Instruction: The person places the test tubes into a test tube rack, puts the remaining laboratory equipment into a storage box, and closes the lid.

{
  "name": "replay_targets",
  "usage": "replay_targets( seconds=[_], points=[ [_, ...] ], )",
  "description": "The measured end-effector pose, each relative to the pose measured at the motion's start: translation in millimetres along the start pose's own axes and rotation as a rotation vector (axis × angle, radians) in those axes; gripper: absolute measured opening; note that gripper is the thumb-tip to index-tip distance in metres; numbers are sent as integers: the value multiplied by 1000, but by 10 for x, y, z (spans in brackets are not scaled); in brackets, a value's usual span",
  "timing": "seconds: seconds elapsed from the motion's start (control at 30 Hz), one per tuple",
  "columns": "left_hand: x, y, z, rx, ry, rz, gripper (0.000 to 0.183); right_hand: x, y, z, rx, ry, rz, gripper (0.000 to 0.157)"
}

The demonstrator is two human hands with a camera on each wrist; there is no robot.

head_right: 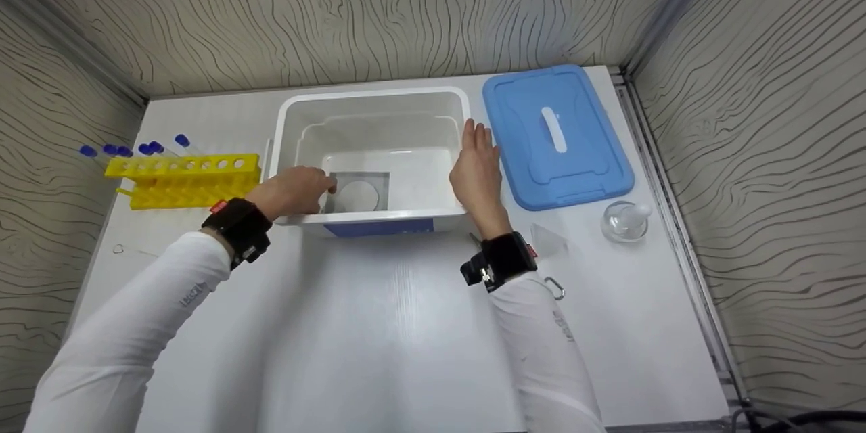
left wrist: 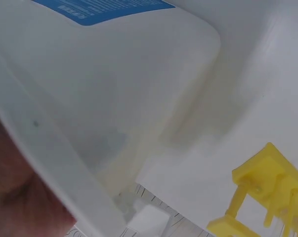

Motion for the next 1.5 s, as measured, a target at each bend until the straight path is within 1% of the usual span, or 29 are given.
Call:
replay_targets(
  seconds=[0.1, 0.17, 0.23, 0.3, 0.47, 0.6, 0.73, 0.8, 0.9, 1.0, 1.1, 1.2, 1.3, 1.4, 1.5],
  points=[
    [25, 5, 17, 9, 45, 19, 22, 0, 2, 2, 4, 0, 1, 55],
    [59, 6, 33, 9, 100, 38, 31, -3, 2, 4, 5, -2, 2, 55],
    [99, 10, 63, -6, 155, 49, 39, -4, 0, 6, 6, -5, 1, 55],
    [142, 9, 108, -47, 197, 45, 43, -5, -1, 7, 6, -12, 3, 55],
    [251, 80, 266, -224, 309, 21, 37, -2, 2, 2, 0, -16, 11, 56],
    [371, 239, 387, -351, 492, 56, 37, 2, 2, -10, 2, -19, 18, 55],
    [516, 464, 481, -470, 668, 114, 39, -4, -6, -16, 13, -23, 13, 55],
    [592, 592, 508, -520, 716, 151, 40, -7, -11, -12, 17, -23, 8, 55],
    [714, 796, 516, -593, 750, 199, 40, -13, -12, -5, 18, -19, -2, 55],
    [854, 1017, 462, -664, 751, 256, 40, -18, -9, -7, 29, -18, -14, 55],
    [1005, 1248, 350, -711, 744, 319, 40, -13, -10, -9, 36, -19, -13, 55],
    [1144, 1462, 218, -732, 749, 393, 43, -10, -15, -2, 29, -23, -4, 55],
    [1268, 1636, 87, -747, 761, 464, 46, -13, -12, 10, 19, -24, 2, 55],
    [1383, 1775, -56, -758, 763, 527, 48, -17, -7, 11, 20, -22, 0, 55],
    [1481, 1906, -228, -756, 734, 596, 48, -13, -7, 3, 26, -21, -1, 55]
  ],
)
Point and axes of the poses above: each hand's wrist, its own y-axis away from the middle knuckle, its own z-axis out of the back of the hand, x = y × z, the point moved 5 cm from there along -y, towards the middle knuckle, and after that the axes turned 4 degrees about -z, right-handed, at the moved point
